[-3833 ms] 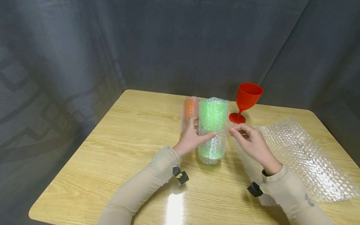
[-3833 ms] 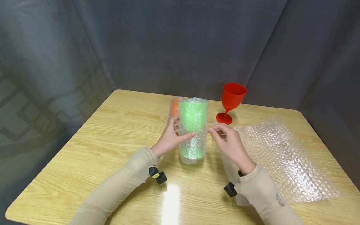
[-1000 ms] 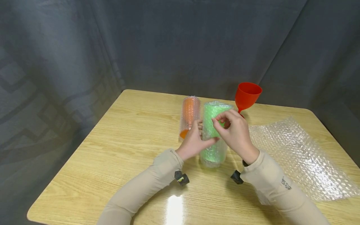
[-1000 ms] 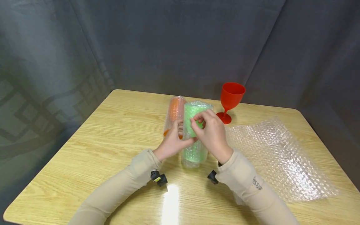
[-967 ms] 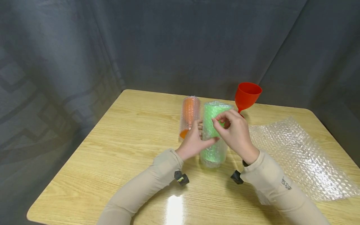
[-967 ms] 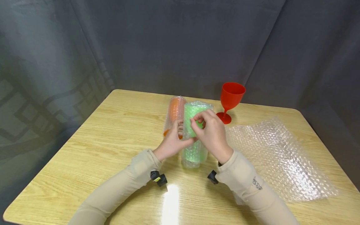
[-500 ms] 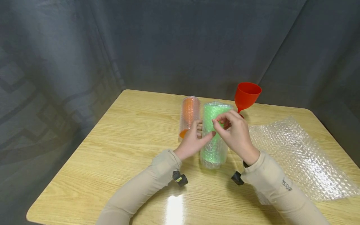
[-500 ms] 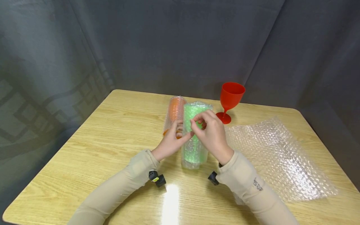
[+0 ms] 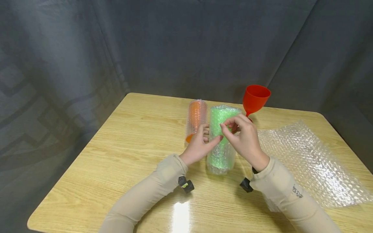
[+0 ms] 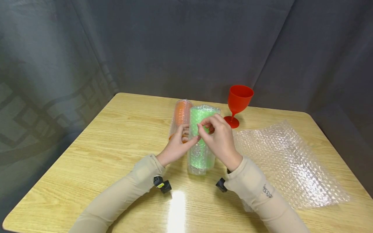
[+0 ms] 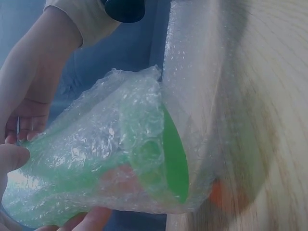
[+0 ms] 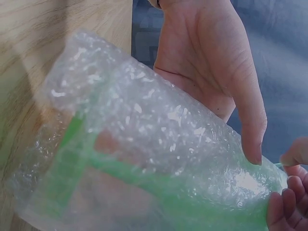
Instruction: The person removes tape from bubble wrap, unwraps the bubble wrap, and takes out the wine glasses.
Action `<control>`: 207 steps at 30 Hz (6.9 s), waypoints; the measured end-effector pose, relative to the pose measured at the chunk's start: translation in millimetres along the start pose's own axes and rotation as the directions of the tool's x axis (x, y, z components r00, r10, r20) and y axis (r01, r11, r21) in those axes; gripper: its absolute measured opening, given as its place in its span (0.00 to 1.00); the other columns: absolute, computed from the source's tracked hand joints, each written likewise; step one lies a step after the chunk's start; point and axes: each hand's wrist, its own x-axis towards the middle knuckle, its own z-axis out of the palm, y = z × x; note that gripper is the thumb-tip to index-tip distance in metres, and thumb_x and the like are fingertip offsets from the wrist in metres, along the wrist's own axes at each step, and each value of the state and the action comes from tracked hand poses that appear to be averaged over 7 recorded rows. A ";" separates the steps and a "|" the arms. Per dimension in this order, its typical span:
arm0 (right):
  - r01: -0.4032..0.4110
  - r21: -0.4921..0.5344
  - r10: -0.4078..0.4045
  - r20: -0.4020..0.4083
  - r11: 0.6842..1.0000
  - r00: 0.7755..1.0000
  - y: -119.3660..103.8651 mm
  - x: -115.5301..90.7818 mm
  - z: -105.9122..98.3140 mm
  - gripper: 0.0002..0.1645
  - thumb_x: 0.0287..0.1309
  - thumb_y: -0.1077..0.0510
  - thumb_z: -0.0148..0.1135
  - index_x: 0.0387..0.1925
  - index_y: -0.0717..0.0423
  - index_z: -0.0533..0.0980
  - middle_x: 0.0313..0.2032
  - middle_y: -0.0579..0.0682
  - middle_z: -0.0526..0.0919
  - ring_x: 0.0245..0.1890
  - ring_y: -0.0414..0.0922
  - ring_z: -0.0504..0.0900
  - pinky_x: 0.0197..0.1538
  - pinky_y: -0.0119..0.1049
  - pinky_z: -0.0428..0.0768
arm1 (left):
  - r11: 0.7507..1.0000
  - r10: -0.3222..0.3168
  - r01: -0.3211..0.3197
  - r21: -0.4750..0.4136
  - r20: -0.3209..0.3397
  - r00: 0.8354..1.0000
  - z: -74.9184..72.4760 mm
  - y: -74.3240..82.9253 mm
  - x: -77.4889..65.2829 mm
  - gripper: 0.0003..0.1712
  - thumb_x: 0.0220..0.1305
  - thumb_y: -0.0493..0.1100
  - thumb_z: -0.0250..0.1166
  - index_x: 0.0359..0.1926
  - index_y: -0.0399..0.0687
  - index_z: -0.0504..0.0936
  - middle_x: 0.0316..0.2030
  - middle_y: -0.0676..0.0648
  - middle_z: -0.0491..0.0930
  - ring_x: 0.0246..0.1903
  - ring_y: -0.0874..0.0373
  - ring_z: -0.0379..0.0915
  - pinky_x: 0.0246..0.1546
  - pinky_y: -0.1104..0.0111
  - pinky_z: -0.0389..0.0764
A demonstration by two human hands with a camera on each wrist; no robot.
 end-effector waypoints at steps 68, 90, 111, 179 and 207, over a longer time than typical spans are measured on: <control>0.011 0.083 -0.010 -0.007 0.997 1.000 5.2 -4.3 1.6 0.03 0.47 0.69 0.66 0.24 0.65 0.78 0.25 0.53 0.75 0.24 0.36 0.71 0.31 0.13 0.72 | 1.000 0.002 -0.002 -0.031 -0.003 1.000 -3.0 -2.1 -0.6 0.39 0.62 0.55 0.59 0.66 0.43 0.54 0.59 0.38 0.67 0.51 0.50 0.70 0.53 0.62 0.75; 0.010 0.111 -0.009 -0.007 0.994 1.000 6.7 -6.3 2.0 0.04 0.47 0.71 0.65 0.24 0.64 0.77 0.25 0.52 0.76 0.25 0.32 0.70 0.33 0.14 0.72 | 1.000 -0.012 0.012 -0.022 -0.016 1.000 -3.8 -1.4 -0.6 0.39 0.62 0.55 0.59 0.66 0.43 0.54 0.56 0.38 0.70 0.48 0.49 0.72 0.47 0.65 0.77; -0.005 0.081 0.007 -0.028 0.997 1.000 6.0 -7.5 1.0 0.04 0.49 0.70 0.65 0.26 0.65 0.76 0.27 0.55 0.76 0.32 0.46 0.74 0.43 0.18 0.69 | 0.999 -0.042 0.042 -0.005 -0.031 0.999 -5.9 -2.3 1.8 0.40 0.61 0.59 0.58 0.66 0.45 0.55 0.57 0.39 0.69 0.51 0.50 0.70 0.50 0.63 0.76; 0.003 0.284 0.007 -0.035 0.959 0.999 10.6 -16.8 -4.5 0.04 0.51 0.76 0.58 0.29 0.68 0.72 0.32 0.52 0.74 0.34 0.33 0.74 0.46 0.15 0.75 | 0.996 -0.079 0.079 -0.034 0.018 0.997 -12.9 1.6 0.1 0.38 0.65 0.52 0.56 0.68 0.41 0.52 0.58 0.38 0.70 0.47 0.49 0.73 0.41 0.68 0.78; 0.016 0.378 0.011 -0.067 0.926 0.998 9.7 -17.6 -5.4 0.03 0.57 0.74 0.53 0.30 0.73 0.68 0.37 0.36 0.71 0.39 0.33 0.74 0.48 0.16 0.75 | 0.997 -0.055 0.056 -0.061 0.020 0.998 -12.3 -6.0 1.2 0.37 0.64 0.57 0.56 0.66 0.45 0.55 0.56 0.40 0.72 0.47 0.50 0.75 0.42 0.67 0.79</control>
